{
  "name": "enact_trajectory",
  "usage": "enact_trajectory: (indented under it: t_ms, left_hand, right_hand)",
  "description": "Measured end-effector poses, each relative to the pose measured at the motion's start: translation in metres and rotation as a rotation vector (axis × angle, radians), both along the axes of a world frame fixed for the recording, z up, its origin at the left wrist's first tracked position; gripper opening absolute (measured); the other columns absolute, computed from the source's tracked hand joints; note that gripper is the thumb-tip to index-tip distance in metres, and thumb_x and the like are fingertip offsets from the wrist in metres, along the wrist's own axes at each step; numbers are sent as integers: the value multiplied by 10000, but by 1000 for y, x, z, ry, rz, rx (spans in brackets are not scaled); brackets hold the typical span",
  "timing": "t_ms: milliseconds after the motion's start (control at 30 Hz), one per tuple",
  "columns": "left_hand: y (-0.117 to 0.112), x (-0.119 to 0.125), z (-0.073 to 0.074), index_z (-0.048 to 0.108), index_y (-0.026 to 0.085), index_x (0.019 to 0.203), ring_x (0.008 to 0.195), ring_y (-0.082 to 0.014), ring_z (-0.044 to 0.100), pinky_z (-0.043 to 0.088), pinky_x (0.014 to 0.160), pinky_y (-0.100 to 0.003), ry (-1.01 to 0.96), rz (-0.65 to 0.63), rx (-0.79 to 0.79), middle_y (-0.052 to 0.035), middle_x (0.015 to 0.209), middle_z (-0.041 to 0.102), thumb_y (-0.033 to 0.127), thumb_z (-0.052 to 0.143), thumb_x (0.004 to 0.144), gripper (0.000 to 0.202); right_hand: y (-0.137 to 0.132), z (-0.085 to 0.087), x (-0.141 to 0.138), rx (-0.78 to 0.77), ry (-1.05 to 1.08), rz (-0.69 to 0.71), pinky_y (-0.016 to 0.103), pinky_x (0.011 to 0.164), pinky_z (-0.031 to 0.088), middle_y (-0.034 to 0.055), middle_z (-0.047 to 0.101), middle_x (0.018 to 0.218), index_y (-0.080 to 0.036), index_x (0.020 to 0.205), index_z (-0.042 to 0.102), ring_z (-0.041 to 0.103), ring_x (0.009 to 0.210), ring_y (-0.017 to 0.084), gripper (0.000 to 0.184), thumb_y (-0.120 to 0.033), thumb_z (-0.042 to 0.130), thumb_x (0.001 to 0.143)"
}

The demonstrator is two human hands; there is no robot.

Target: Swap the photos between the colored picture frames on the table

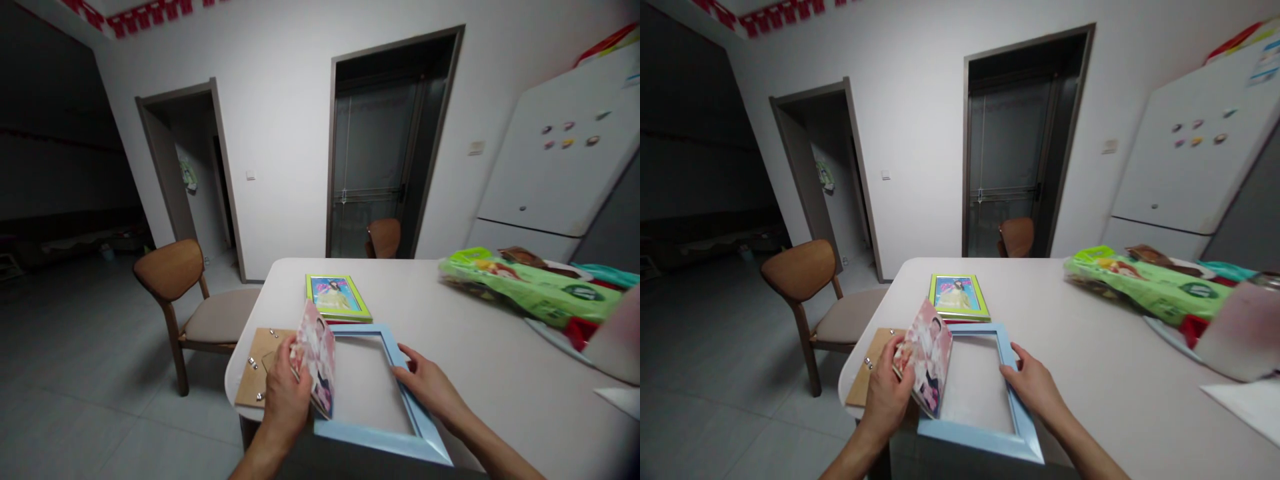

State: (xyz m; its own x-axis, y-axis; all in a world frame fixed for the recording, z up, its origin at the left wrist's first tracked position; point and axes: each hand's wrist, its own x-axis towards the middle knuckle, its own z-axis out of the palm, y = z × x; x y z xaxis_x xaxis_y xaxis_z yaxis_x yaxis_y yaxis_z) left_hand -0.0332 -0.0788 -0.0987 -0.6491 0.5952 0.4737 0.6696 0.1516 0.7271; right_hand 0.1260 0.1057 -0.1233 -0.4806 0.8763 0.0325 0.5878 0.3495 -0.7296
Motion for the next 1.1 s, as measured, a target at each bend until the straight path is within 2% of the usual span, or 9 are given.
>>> enact_trajectory:
  t_ms: [100,233,433,600,667,733,900,1000,1100]
  left_hand:
    - [-18,-20,-22,426,140,1049,930,-205,517,398,808,-335,-69,55,-106,-89,1015,547,173,415,699,352]
    - [-35,-23,-42,465,146,1038,931,-220,511,390,800,-345,46,88,-295,-85,1001,552,261,413,727,335]
    - [-41,-14,-39,513,169,987,906,-238,491,364,789,-359,272,149,-449,-75,921,558,299,426,729,302]
    - [-40,-16,-42,497,175,1032,973,-243,459,348,825,-367,296,151,-446,-80,1026,539,279,438,717,337]
    - [-39,-15,-44,489,175,1052,1007,-247,443,338,849,-385,295,130,-416,-84,1066,527,271,444,716,353]
    - [-38,-13,-45,488,174,1063,1039,-250,426,321,879,-409,294,87,-376,-91,1104,512,262,450,716,359]
    - [-34,-1,-44,395,159,1186,1162,-271,312,238,959,-459,292,-196,-365,-114,1257,387,230,498,664,537]
    - [-27,4,-41,358,155,1220,1184,-288,277,214,971,-476,261,-278,-390,-118,1291,340,147,498,600,635]
    - [-17,5,-31,399,131,1194,1167,-262,317,243,972,-436,226,-286,-264,-125,1264,380,90,446,603,595]
  right_hand:
    - [6,-14,1,144,-162,1,266,642,394,75,604,753,-67,1152,448,561,675,182,533,-299,395,676]
    - [4,-23,-1,242,-279,17,293,716,396,116,606,904,-95,1137,466,567,801,214,503,-328,364,703]
    - [4,-28,-1,395,-323,32,323,743,406,132,584,936,-96,1095,500,558,830,222,460,-310,371,709]
    - [-8,-18,-13,511,-89,71,361,842,361,152,547,1019,-78,1043,535,502,930,236,436,-290,417,680]
    - [-19,-13,-25,361,48,132,339,807,392,131,559,1001,-86,1059,517,530,862,202,447,-308,423,682]
    - [-31,-13,-39,108,163,182,302,692,441,108,580,942,-86,1099,476,556,738,163,484,-330,431,683]
    - [-51,-16,-73,-500,347,203,208,386,369,-30,515,512,-16,1213,300,444,395,86,624,-272,449,664]
    - [-61,-4,-83,-642,457,296,172,356,323,-55,478,477,-61,1120,434,385,357,52,512,-183,463,624]
    - [-71,19,-85,-666,626,372,160,366,323,-58,488,510,-117,1079,475,376,366,37,449,-213,497,641]
